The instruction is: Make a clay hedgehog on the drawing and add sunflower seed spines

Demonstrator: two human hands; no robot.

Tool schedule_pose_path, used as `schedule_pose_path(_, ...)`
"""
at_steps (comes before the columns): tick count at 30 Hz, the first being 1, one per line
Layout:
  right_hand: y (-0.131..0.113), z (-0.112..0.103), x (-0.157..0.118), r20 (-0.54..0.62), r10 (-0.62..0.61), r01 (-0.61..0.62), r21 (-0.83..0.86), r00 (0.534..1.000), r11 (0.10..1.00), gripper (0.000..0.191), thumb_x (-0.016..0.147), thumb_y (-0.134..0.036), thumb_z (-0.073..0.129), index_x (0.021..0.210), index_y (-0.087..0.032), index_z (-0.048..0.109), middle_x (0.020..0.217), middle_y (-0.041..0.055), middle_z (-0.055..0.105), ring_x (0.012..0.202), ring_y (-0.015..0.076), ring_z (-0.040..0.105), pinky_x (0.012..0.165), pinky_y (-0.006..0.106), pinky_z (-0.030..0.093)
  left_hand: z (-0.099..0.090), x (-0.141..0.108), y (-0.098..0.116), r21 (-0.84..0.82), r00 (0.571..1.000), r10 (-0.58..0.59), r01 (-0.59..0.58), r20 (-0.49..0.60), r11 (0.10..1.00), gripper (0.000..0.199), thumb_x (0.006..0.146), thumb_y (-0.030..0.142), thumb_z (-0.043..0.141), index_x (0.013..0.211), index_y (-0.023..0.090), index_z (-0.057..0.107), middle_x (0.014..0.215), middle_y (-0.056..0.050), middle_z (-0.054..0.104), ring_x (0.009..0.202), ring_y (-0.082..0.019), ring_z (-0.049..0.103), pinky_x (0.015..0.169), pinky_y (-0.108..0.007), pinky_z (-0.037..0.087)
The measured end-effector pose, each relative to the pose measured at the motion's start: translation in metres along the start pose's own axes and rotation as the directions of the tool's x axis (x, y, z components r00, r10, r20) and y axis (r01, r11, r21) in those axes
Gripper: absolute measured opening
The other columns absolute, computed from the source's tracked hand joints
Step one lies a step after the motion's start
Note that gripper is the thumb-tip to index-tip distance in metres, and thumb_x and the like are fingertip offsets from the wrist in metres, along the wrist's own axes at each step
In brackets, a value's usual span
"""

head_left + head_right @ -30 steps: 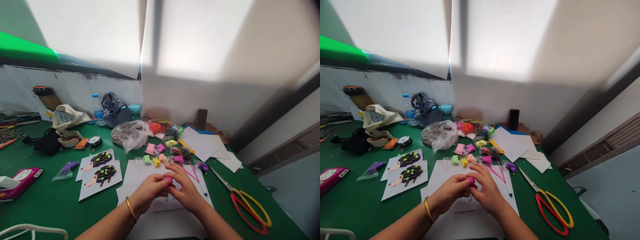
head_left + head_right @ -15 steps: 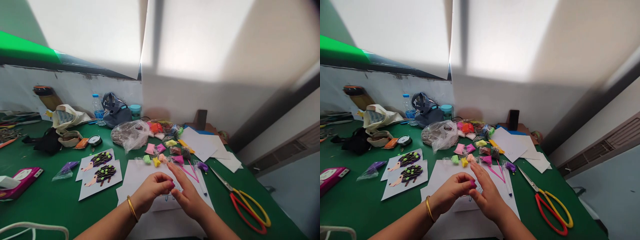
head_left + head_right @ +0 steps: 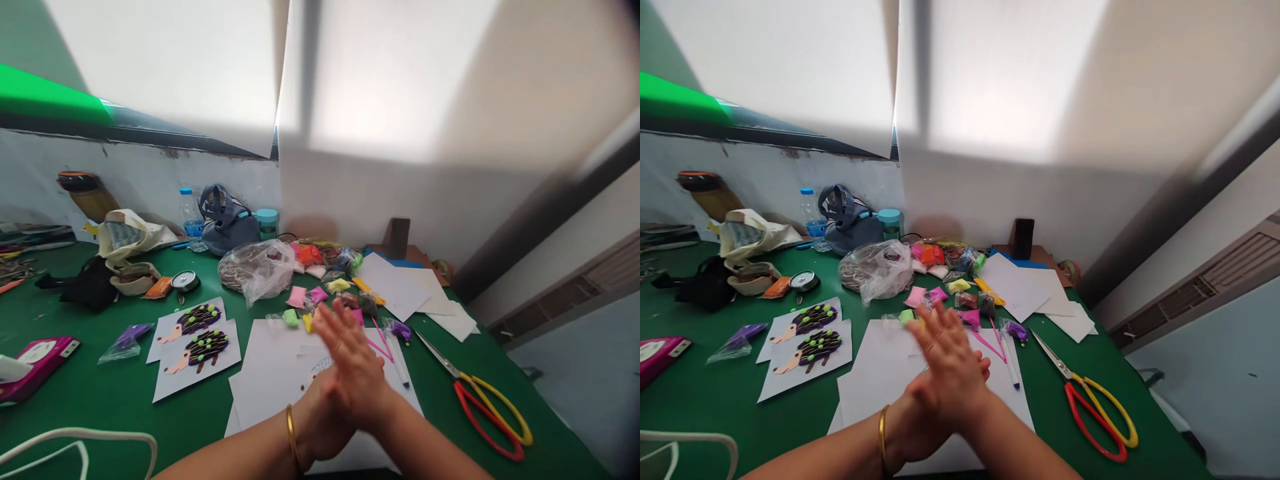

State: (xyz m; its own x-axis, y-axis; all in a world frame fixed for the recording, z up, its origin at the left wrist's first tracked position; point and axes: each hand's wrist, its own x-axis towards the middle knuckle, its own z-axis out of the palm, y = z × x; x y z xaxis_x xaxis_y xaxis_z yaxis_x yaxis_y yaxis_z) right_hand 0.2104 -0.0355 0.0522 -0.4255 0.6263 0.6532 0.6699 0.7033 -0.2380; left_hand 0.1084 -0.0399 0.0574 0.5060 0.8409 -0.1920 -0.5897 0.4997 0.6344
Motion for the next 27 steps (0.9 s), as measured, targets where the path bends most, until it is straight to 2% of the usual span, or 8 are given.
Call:
schedule_pose_path(2,0.01,0.0,-0.003,0.016,0.077,-0.076,-0.079,0.997,0.994,0.071,0.098,-0.065,0.02,0.155,-0.022,0.02,0.159,0.0078,0.024,0.147,0.0329,0.014,0.117,0.057,0.02,-0.003,0.004,0.003,-0.02,0.994,-0.075,0.077,0.081,0.997,0.059,0.09,0.052,0.052,0.142,0.026,0.047,0.139,-0.009,0.056,0.132,-0.032,0.048,0.113,-0.052,0.031)
schedule_pose_path(5,0.003,0.005,-0.015,0.133,-0.092,0.094,-0.007,0.987,0.996,0.081,0.093,-0.072,0.023,0.156,-0.021,0.016,0.157,0.0082,0.029,0.147,0.0313,0.019,0.118,0.052,0.026,-0.009,0.013,0.0,-0.11,0.997,-0.075,0.079,0.036,0.991,0.067,0.091,0.061,0.04,0.14,0.017,0.049,0.139,-0.012,0.055,0.14,-0.028,0.038,0.118,-0.046,0.021)
schedule_pose_path(9,-0.009,0.006,-0.017,0.135,-0.142,0.128,0.111,0.981,0.986,0.081,0.088,-0.077,0.024,0.154,-0.029,0.021,0.152,0.0022,0.04,0.144,0.0306,0.027,0.12,0.049,0.024,-0.012,0.012,-0.024,-0.068,0.98,0.116,-0.128,-0.165,0.989,0.062,0.088,0.065,0.042,0.144,0.039,0.04,0.15,0.006,0.044,0.149,-0.021,0.017,0.12,-0.04,0.016)
schedule_pose_path(12,0.002,0.003,-0.012,0.075,0.04,-0.045,0.063,0.996,0.997,0.078,0.094,-0.072,0.017,0.155,-0.024,0.02,0.158,0.0065,0.029,0.147,0.0323,0.017,0.118,0.055,0.022,-0.014,0.011,-0.028,-0.021,0.993,0.069,-0.071,-0.094,0.997,0.067,0.086,0.066,0.046,0.142,0.03,0.048,0.144,-0.003,0.051,0.144,-0.031,0.028,0.114,-0.047,0.029)
schedule_pose_path(14,0.005,0.002,-0.012,0.142,0.013,-0.019,0.035,0.99,0.999,0.074,0.096,-0.067,0.025,0.155,-0.023,0.022,0.159,0.0071,0.027,0.147,0.0317,0.016,0.118,0.054,0.021,-0.016,0.014,-0.024,0.063,0.996,-0.093,0.092,0.016,0.994,0.067,0.084,0.067,0.049,0.139,0.028,0.052,0.141,-0.005,0.053,0.144,-0.032,0.03,0.111,-0.046,0.032)
schedule_pose_path(19,-0.01,0.0,-0.011,0.175,-0.208,0.177,0.177,0.962,0.968,0.079,0.09,-0.076,0.025,0.154,-0.029,0.023,0.156,0.0021,0.034,0.146,0.0301,0.022,0.121,0.051,0.015,-0.015,0.014,-0.026,0.151,0.999,-0.006,0.011,-0.038,0.988,0.069,0.075,0.066,0.061,0.137,0.04,0.05,0.143,0.002,0.052,0.147,-0.028,0.022,0.113,-0.044,0.03)
schedule_pose_path(24,0.005,-0.002,-0.006,0.131,-0.003,-0.008,0.086,0.991,0.996,0.074,0.095,-0.07,0.022,0.152,-0.023,0.03,0.158,0.0064,0.028,0.147,0.0315,0.017,0.121,0.051,0.012,-0.009,0.007,-0.01,0.101,0.989,-0.127,0.119,0.073,0.988,0.07,0.079,0.069,0.051,0.135,0.027,0.055,0.141,-0.007,0.053,0.139,-0.032,0.038,0.111,-0.048,0.033)
schedule_pose_path(27,0.0,0.0,-0.01,0.177,-0.102,0.082,0.117,0.979,0.99,0.08,0.094,-0.069,0.028,0.154,-0.017,0.024,0.158,0.0104,0.028,0.147,0.0321,0.019,0.119,0.05,0.019,-0.012,0.009,0.001,0.125,0.999,-0.051,0.049,0.016,0.991,0.07,0.076,0.073,0.053,0.13,0.029,0.06,0.142,-0.004,0.052,0.146,-0.029,0.023,0.115,-0.042,0.028)
